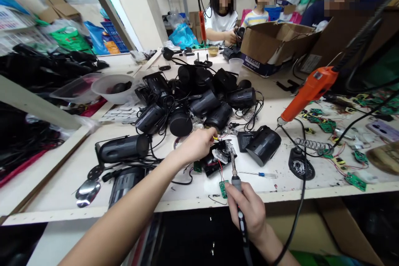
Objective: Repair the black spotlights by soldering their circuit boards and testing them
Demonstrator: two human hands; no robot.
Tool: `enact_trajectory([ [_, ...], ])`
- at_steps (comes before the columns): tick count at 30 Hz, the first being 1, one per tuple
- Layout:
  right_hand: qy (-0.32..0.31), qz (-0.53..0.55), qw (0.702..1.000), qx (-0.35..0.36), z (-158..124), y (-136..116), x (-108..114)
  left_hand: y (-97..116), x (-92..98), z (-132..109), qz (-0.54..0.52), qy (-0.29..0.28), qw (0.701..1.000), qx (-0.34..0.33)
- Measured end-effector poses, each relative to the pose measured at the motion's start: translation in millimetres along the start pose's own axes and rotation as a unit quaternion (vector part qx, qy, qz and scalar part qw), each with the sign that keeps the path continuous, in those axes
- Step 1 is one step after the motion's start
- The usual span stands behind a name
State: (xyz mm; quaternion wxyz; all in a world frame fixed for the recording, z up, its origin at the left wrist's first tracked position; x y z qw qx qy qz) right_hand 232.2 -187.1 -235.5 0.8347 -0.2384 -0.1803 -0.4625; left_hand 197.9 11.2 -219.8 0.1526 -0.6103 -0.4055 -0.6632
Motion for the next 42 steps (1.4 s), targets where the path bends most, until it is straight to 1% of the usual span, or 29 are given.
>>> enact_trajectory([
  [3,0.003,0.001,1.0,-0.011,0,1,1,2,4.0,1,-0.026,-0.013,0.999,-0.014],
  [5,0.003,0.004,1.0,-0.016,-1,2,1,2,18.3,-6,-0.045,0.015,0.999,-0.013],
  [6,0.002,0.004,1.0,-0.019,-1,3,0,1,28.5,-13,-0.066,0.04,0.997,-0.01],
  [8,-0.001,-0.003,1.0,-0.023,-1,4,-1,-3,48.9,-36,-0.14,0.095,0.986,0.001],
  [10,0.0,-0.008,1.0,-0.025,0,4,0,-10,57.2,-66,-0.232,0.121,0.965,0.018],
  [11,0.001,-0.005,1.0,-0.028,2,3,1,-13,55.0,-82,-0.276,0.12,0.953,0.031],
  [13,0.015,0.016,0.999,-0.04,7,3,6,-19,42.6,-111,-0.349,0.118,0.928,0.064],
  [15,0.045,0.051,0.996,-0.065,14,5,16,-26,22.6,-133,-0.398,0.109,0.905,0.106],
  [17,0.073,0.107,0.986,-0.108,22,9,21,-31,4.3,-148,-0.434,0.105,0.884,0.136],
  [19,0.088,0.206,0.959,-0.172,29,16,17,-35,-7.8,-155,-0.466,0.105,0.866,0.146],
  [20,0.089,0.269,0.936,-0.208,31,19,9,-36,-11.3,-157,-0.479,0.105,0.859,0.146],
  [22,0.088,0.388,0.878,-0.267,34,22,-9,-38,-15.2,-158,-0.495,0.1,0.852,0.139],
  [23,0.086,0.428,0.852,-0.289,36,22,-17,-37,-16.5,-157,-0.497,0.091,0.853,0.133],
  [24,0.084,0.451,0.834,-0.307,37,21,-23,-35,-18.1,-156,-0.493,0.075,0.858,0.126],
  [25,0.084,0.459,0.825,-0.319,37,20,-27,-31,-19.7,-155,-0.485,0.056,0.865,0.118],
  [26,0.086,0.455,0.824,-0.326,38,20,-29,-28,-21.1,-154,-0.475,0.038,0.872,0.11],
  [27,0.09,0.443,0.83,-0.327,38,20,-29,-23,-22.1,-152,-0.469,0.023,0.877,0.105],
  [28,0.09,0.428,0.839,-0.323,38,19,-28,-20,-22.4,-150,-0.47,0.015,0.876,0.103],
  [29,0.087,0.412,0.85,-0.316,39,18,-26,-17,-22.0,-148,-0.481,0.014,0.87,0.107],
  [31,0.074,0.382,0.87,-0.302,40,17,-25,-15,-21.3,-143,-0.526,0.026,0.841,0.126],
  [33,0.062,0.356,0.884,-0.296,39,17,-24,-13,-25.3,-138,-0.582,0.027,0.799,0.15],
  [36,0.06,0.333,0.892,-0.3,36,20,-23,-10,-40.3,-133,-0.649,-0.009,0.737,0.187],
  [38,0.061,0.325,0.894,-0.301,33,21,-22,-11,-50.3,-134,-0.673,-0.029,0.708,0.212],
  [40,0.061,0.311,0.903,-0.291,31,20,-20,-13,-56.8,-136,-0.68,-0.035,0.695,0.23],
  [41,0.059,0.301,0.909,-0.28,31,18,-18,-13,-58.5,-137,-0.675,-0.035,0.698,0.235],
  [42,0.054,0.29,0.918,-0.266,32,16,-17,-13,-59.1,-138,-0.665,-0.034,0.708,0.237],
])
Point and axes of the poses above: each hand's wrist, its own z-axis towards the middle knuckle, its own x-axis out of the back of the hand, y = z × x, the point moved 10 cm from there along z, towards the middle knuckle, and after that the axes turned 9 degrees about x, right-handed, at the moved point
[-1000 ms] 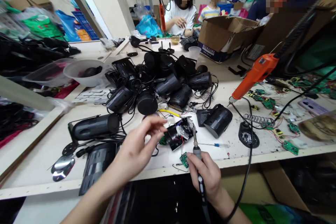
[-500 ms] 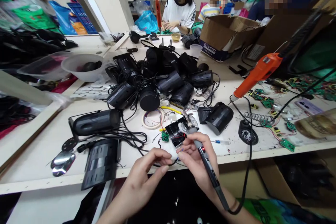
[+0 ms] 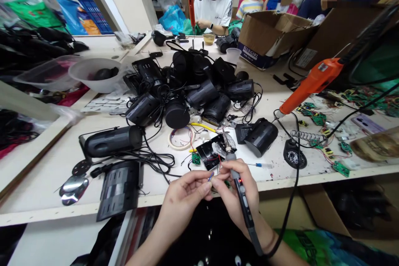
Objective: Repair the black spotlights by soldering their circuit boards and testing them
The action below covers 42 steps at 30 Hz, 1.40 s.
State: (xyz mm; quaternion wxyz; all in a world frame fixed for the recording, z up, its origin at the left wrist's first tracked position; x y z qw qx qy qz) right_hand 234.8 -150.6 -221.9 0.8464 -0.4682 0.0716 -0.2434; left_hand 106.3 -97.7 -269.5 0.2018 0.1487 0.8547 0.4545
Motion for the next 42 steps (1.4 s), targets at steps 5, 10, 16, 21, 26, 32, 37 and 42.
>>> enact_trajectory([
  [5,-0.046,-0.087,0.99,0.098,-6,-23,4,1,0.2,-3,0.138,0.037,0.989,-0.041],
  [10,-0.011,-0.193,0.968,0.158,-17,-32,33,-1,1.2,-3,0.234,0.057,0.967,-0.078],
  [16,-0.047,-0.232,0.965,0.112,-32,-7,30,-13,-2.9,4,0.258,0.058,0.962,-0.068],
  [21,-0.055,-0.239,0.961,0.131,-37,-3,16,-24,-4.2,9,0.245,0.068,0.966,-0.037],
  [26,-0.059,-0.25,0.956,0.143,-41,-1,16,-23,-3.2,10,0.269,0.092,0.959,-0.017],
  [32,-0.06,-0.23,0.96,0.15,-42,-5,17,-26,-5.2,7,0.192,0.073,0.979,0.002],
  [37,-0.069,-0.242,0.953,0.166,-43,-7,12,-28,-1.9,2,0.198,0.092,0.976,-0.01],
  [42,-0.066,-0.244,0.954,0.161,-43,-3,12,-13,-2.7,-1,0.251,0.098,0.96,-0.076],
])
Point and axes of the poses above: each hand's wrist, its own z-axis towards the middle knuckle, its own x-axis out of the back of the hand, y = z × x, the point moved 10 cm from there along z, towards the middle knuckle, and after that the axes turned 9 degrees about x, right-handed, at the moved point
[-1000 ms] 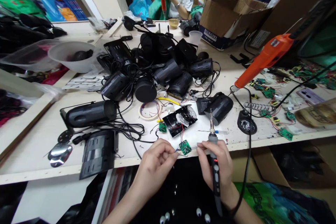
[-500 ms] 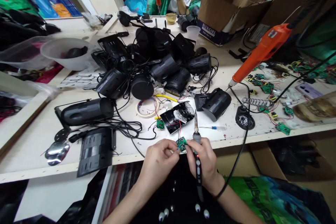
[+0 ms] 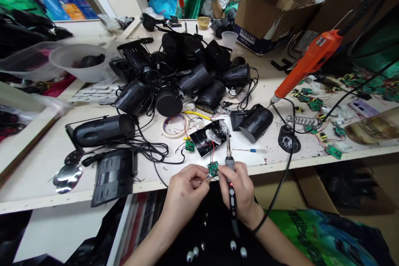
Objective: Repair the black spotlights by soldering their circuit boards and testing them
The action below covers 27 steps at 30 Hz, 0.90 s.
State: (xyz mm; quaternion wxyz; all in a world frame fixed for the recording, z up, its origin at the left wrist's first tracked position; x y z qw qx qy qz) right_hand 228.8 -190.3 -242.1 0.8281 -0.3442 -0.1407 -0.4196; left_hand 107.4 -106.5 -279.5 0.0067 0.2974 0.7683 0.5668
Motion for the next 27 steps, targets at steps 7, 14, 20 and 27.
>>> enact_trajectory([
  [7,-0.009,-0.002,1.0,-0.016,-3,5,-1,34,6.4,-7,0.106,0.033,0.978,-0.176],
  [14,-0.006,-0.002,1.0,-0.008,-2,5,-1,48,-5.4,-27,0.157,0.029,0.937,-0.312],
  [20,-0.008,-0.002,1.0,-0.015,-3,5,-3,40,-4.9,-18,0.148,0.012,0.948,-0.281],
  [27,0.004,0.03,0.999,-0.021,4,1,21,34,-3.8,-14,0.144,0.003,0.954,-0.263],
])
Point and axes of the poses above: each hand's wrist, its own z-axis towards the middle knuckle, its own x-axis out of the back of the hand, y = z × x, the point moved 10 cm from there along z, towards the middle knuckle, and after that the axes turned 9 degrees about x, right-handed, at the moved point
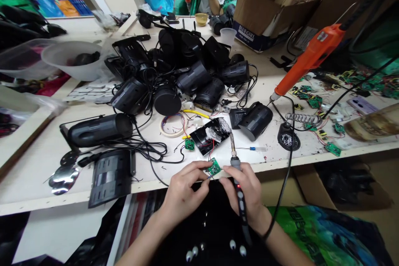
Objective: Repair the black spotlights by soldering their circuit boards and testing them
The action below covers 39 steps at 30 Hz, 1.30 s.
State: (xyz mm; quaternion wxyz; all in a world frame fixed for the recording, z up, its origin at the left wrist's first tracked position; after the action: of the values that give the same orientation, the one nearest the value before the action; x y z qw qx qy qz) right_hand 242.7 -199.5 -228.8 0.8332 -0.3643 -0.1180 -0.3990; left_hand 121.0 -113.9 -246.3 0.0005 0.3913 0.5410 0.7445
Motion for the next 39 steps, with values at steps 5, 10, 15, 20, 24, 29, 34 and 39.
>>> enact_trajectory([
  [5,-0.03,0.12,0.992,-0.031,-6,-6,28,1,0.8,-1,0.005,-0.003,1.0,-0.009],
  [10,-0.03,0.141,0.986,-0.089,-24,-12,36,1,2.2,-1,-0.001,0.009,1.0,-0.005],
  [15,-0.065,0.152,0.983,-0.084,-34,-15,28,1,2.7,-1,-0.005,0.027,1.0,-0.001],
  [20,-0.125,0.161,0.977,-0.068,-37,-11,25,2,2.0,-2,-0.008,0.029,0.999,-0.018],
  [24,-0.119,0.173,0.975,-0.076,-36,-8,29,5,4.3,-4,-0.014,0.05,0.998,-0.046],
  [29,-0.118,0.191,0.97,-0.088,-38,-8,28,6,3.3,-5,-0.012,0.049,0.997,-0.059],
  [34,-0.114,0.201,0.967,-0.111,-43,-4,24,8,3.6,-4,-0.009,0.046,0.997,-0.054],
  [39,-0.104,0.198,0.968,-0.113,-46,-2,21,8,3.5,-4,-0.005,0.046,0.998,-0.052],
])
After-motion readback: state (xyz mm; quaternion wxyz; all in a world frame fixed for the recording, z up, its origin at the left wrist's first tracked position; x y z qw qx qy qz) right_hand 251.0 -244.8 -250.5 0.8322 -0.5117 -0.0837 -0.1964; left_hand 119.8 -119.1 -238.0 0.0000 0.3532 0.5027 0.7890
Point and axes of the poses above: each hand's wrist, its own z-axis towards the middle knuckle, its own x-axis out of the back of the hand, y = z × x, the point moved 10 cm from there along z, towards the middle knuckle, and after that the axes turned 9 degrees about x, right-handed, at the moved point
